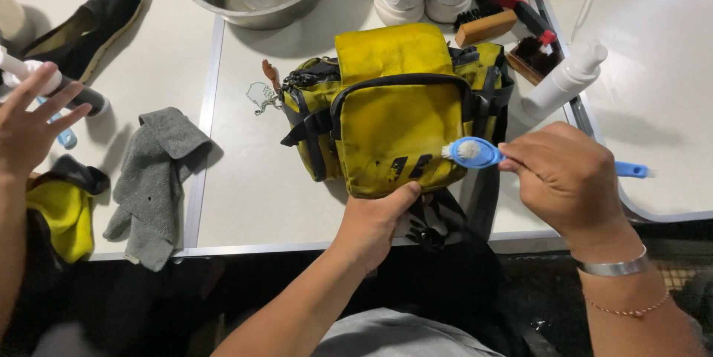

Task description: Cleaning a yellow pouch with a brush and cleaning solution on a workbench.

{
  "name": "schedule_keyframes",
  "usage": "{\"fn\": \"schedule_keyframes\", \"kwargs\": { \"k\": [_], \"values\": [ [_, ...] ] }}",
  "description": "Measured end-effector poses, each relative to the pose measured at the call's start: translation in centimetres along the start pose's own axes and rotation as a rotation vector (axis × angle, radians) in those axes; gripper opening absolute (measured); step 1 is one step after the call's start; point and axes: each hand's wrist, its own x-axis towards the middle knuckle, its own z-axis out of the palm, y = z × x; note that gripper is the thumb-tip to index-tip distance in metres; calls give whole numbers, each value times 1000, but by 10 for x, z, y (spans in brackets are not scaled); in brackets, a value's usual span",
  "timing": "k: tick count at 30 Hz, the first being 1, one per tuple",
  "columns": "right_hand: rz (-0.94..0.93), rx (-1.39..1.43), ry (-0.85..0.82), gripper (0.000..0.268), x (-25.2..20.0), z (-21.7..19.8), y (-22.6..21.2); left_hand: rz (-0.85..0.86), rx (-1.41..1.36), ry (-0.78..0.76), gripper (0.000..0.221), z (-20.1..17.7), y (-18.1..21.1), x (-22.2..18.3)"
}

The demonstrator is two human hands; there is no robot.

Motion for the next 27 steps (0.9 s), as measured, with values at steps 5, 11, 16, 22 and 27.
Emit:
{"fn": "schedule_keyframes", "kwargs": {
  "k": [5, 11, 16, 22, 27],
  "values": [
    [-29, 140, -9, 15, 0, 0, -15, -8, 27, 39, 54, -5, -9, 8],
    [-9, 117, 33, 12, 2, 9, -4, -49, 9, 7, 61, -2, 4, 0],
    [-45, 138, 1, 15, 1, 5, -14, -52, 62, -19, 49, -5, -1, 2],
    [35, 130, 35, 9, -8, 18, -6, -75, 85, -37, 62, -10, -4, 4],
    [35, 238, -16, 18, -17, 9, -7, -109, 55, 72, 50, -3, 5, 0]
  ]
}}
